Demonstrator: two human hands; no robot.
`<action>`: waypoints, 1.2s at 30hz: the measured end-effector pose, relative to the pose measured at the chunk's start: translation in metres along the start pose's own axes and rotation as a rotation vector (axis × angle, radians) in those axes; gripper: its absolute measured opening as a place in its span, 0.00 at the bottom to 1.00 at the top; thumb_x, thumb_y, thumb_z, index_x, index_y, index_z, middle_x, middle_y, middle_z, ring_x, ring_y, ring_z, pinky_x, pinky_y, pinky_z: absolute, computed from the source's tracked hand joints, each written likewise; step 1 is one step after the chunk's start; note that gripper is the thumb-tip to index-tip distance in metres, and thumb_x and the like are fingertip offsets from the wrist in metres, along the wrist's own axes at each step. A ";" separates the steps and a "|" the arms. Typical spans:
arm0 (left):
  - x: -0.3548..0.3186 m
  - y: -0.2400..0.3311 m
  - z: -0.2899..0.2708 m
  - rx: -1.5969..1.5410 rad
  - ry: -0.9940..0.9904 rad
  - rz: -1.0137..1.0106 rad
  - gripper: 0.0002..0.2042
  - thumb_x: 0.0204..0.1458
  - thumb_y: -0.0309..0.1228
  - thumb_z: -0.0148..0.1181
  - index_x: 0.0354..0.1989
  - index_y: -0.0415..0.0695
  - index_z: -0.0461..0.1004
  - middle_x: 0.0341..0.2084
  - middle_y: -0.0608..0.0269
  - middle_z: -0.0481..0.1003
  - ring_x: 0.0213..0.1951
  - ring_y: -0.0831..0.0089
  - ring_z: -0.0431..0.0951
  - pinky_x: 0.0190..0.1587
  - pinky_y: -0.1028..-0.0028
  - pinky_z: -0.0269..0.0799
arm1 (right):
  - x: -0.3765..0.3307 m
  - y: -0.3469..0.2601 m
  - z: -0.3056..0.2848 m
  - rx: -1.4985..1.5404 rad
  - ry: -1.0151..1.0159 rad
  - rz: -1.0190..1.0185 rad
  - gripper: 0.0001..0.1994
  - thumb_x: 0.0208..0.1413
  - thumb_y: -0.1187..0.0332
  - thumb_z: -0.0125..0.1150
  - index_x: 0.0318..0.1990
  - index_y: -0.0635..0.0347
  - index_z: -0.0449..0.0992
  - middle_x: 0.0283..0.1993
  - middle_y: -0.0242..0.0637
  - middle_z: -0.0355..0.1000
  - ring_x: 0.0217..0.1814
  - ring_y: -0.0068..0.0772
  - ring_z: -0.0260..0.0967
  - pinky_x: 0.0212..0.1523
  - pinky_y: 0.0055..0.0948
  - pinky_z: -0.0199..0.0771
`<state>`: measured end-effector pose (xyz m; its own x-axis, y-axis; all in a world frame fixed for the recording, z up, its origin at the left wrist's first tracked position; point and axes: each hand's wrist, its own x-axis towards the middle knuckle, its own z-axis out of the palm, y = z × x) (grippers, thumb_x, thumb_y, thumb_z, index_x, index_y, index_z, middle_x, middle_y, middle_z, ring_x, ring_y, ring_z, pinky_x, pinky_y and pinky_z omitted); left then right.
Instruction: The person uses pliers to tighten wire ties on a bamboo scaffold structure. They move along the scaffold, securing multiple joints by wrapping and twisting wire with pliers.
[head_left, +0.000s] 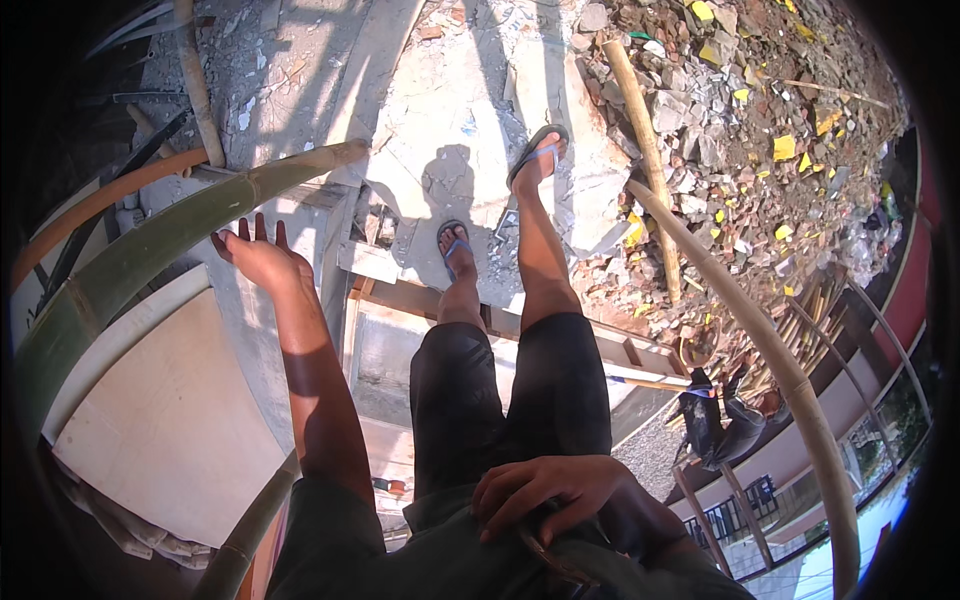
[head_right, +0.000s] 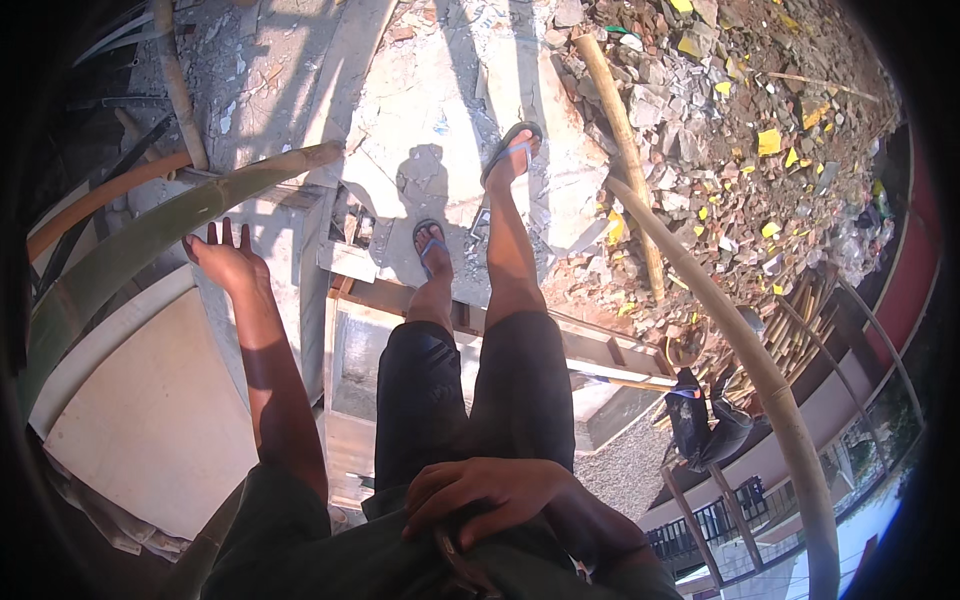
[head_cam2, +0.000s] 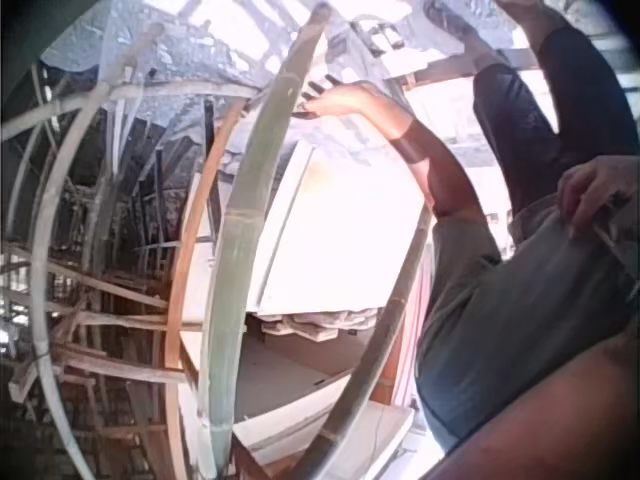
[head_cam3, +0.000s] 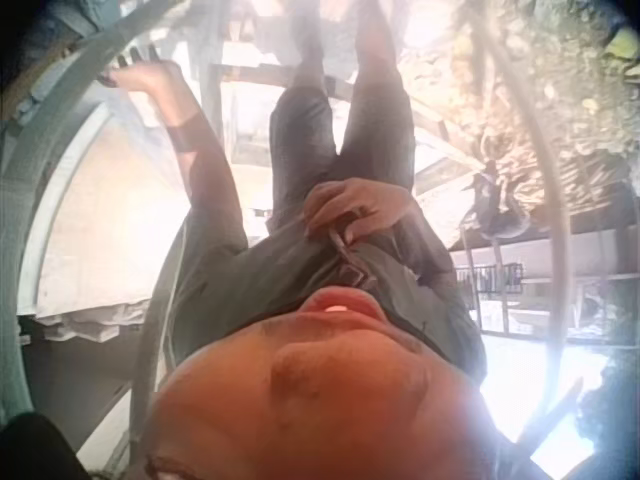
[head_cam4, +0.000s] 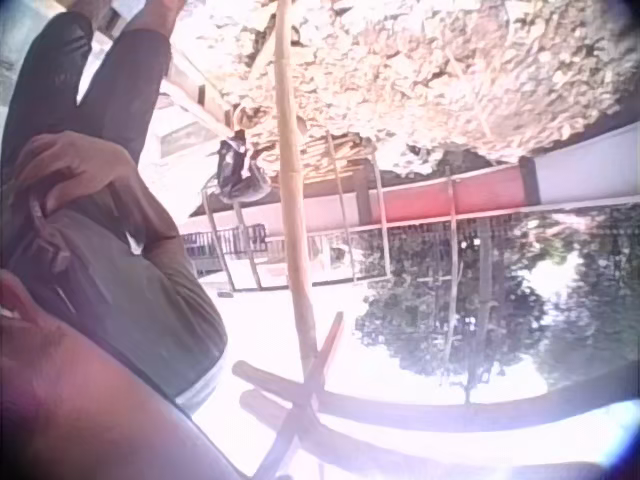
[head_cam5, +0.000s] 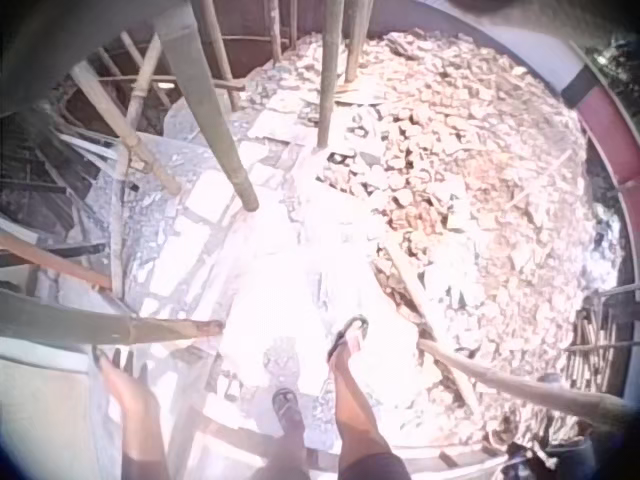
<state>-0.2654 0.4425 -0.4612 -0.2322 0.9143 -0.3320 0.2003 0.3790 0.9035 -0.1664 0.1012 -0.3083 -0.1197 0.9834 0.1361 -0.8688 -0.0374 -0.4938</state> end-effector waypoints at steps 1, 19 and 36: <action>-0.004 -0.004 0.014 0.002 0.027 -0.079 0.28 0.68 0.51 0.34 0.72 0.51 0.46 0.66 0.49 0.56 0.63 0.53 0.64 0.63 0.44 0.59 | -0.005 -0.009 -0.010 -0.028 0.001 0.034 0.24 0.61 0.60 0.62 0.60 0.67 0.72 0.57 0.51 0.67 0.62 0.50 0.62 0.63 0.43 0.61; -0.030 0.018 0.296 0.206 -0.809 -0.100 0.24 0.69 0.44 0.43 0.57 0.33 0.67 0.47 0.50 0.75 0.47 0.64 0.77 0.53 0.63 0.72 | -0.130 -0.148 -0.209 -0.023 1.504 0.461 0.18 0.68 0.65 0.50 0.61 0.65 0.69 0.50 0.42 0.75 0.52 0.33 0.75 0.54 0.35 0.76; -0.165 -0.034 0.521 0.568 -1.577 -1.154 0.17 0.67 0.38 0.47 0.52 0.37 0.73 0.38 0.58 0.79 0.40 0.74 0.79 0.46 0.74 0.72 | -0.170 -0.255 -0.567 -0.541 2.055 0.248 0.14 0.64 0.64 0.55 0.51 0.62 0.76 0.35 0.37 0.77 0.37 0.27 0.76 0.39 0.28 0.73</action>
<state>0.2621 0.3529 -0.5782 0.3546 -0.5509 -0.7555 0.8828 0.4636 0.0762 0.3481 0.0443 -0.6920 0.7031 -0.2714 -0.6573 -0.6888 -0.4895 -0.5347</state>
